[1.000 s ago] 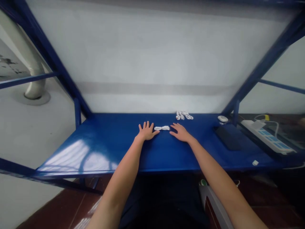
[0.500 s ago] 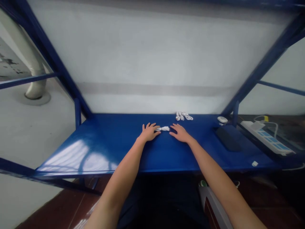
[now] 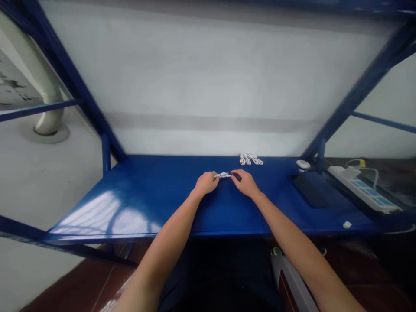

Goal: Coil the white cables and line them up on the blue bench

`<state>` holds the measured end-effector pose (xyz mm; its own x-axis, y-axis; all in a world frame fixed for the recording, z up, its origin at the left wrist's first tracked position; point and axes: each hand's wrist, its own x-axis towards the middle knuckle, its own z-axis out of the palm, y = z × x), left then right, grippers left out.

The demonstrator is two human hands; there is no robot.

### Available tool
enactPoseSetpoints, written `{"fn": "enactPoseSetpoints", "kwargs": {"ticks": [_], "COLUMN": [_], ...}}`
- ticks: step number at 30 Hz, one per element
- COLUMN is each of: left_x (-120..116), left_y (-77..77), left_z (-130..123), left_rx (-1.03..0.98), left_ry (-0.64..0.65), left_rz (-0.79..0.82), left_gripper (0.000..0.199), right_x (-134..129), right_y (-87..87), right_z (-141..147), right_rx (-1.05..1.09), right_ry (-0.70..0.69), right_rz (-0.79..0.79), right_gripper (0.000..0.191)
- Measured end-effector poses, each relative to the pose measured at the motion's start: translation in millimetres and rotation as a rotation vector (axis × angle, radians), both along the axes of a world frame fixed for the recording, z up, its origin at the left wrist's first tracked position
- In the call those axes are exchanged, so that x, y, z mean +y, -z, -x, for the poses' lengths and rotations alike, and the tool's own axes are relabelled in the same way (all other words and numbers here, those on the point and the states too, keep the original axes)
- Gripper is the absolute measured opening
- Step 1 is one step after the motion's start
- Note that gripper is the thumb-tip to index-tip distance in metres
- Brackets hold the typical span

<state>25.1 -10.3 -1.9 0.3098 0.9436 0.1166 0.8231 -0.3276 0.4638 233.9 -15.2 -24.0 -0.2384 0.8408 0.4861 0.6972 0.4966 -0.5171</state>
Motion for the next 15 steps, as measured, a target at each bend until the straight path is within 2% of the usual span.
{"fn": "enactPoseSetpoints", "kwargs": {"ticks": [4, 10, 12, 15], "left_x": [-5, -9, -8, -8], "left_y": [-0.6, 4.0, 4.4, 0.2], "left_z": [-3, -14, -18, -21], "left_rx": [-0.081, -0.322, -0.511, -0.889], "left_ry": [0.039, 0.101, 0.079, 0.026], "left_rz": [-0.028, -0.042, 0.080, 0.459], "left_gripper": [0.029, 0.026, 0.022, 0.015], "right_x": [-13, -19, -19, -19], "right_y": [-5.6, -6.4, -6.4, -6.6], "right_z": [18, 28, 28, 29], "right_rx": [-0.079, -0.233, -0.235, -0.237], "right_ry": [-0.039, 0.077, 0.089, 0.073], "right_rz": [-0.107, -0.103, -0.116, -0.170], "right_gripper": [0.024, 0.021, 0.024, 0.026]}}
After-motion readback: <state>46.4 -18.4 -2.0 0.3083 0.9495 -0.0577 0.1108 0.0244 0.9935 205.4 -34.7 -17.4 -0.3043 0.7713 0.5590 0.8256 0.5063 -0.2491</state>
